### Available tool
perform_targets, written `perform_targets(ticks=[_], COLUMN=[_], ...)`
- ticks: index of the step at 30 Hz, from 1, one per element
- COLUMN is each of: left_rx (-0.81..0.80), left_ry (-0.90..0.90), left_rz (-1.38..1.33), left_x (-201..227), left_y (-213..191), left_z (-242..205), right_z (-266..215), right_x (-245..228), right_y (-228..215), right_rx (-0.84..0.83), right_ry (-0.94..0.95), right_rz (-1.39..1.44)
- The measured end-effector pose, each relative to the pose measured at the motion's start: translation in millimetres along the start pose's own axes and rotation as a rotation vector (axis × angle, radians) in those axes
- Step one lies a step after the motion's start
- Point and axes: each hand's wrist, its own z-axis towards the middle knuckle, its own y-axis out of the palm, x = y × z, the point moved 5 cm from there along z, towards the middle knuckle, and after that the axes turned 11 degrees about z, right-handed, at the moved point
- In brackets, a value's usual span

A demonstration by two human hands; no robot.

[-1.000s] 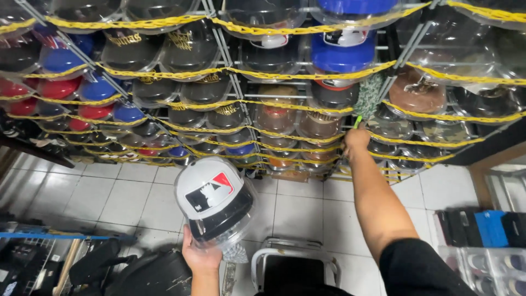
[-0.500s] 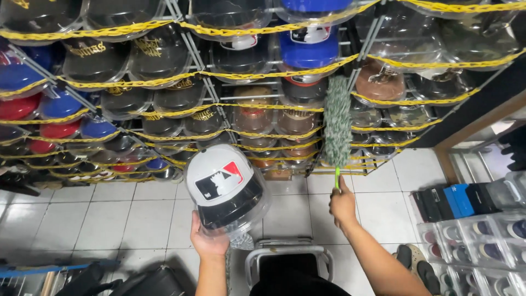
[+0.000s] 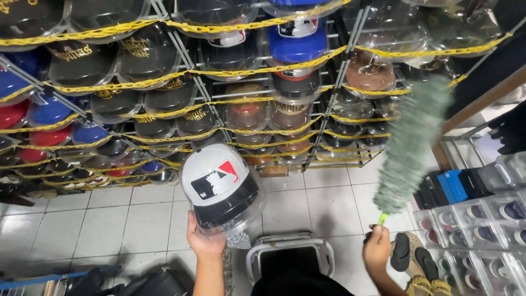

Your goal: The person is cleaning baseball caps on a display rack by wiping them with a cloth and dusting the shelves.

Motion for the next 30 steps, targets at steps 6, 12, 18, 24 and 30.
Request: perform_targets(ticks=[6,12,18,24,30], left_rx=[-0.046,-0.024,-0.103,-0.096,-0.392], left_ry=[0.0,-0.023,-0.043,-0.065,-0.024], left_rz=[-0.046,0.05,0.047,0.098,0.083], left_x=[-4,-1,-6,-11,-44], left_y=[-4,19,35,43,22], left_z=[8,-1,6,2,86], right_z=[108,99,119,118,55], right_x=[161,95,143,162,34], right_y=[-112,-150,-159,-171,-143], right_rx=[0.063,0.234,0.164,0.372,0.221], right_ry=[0.24,0.499,0.462,0.112,-0.021], right_rz=[-0.828,-0.192,-0.428,-0.626,-0.078])
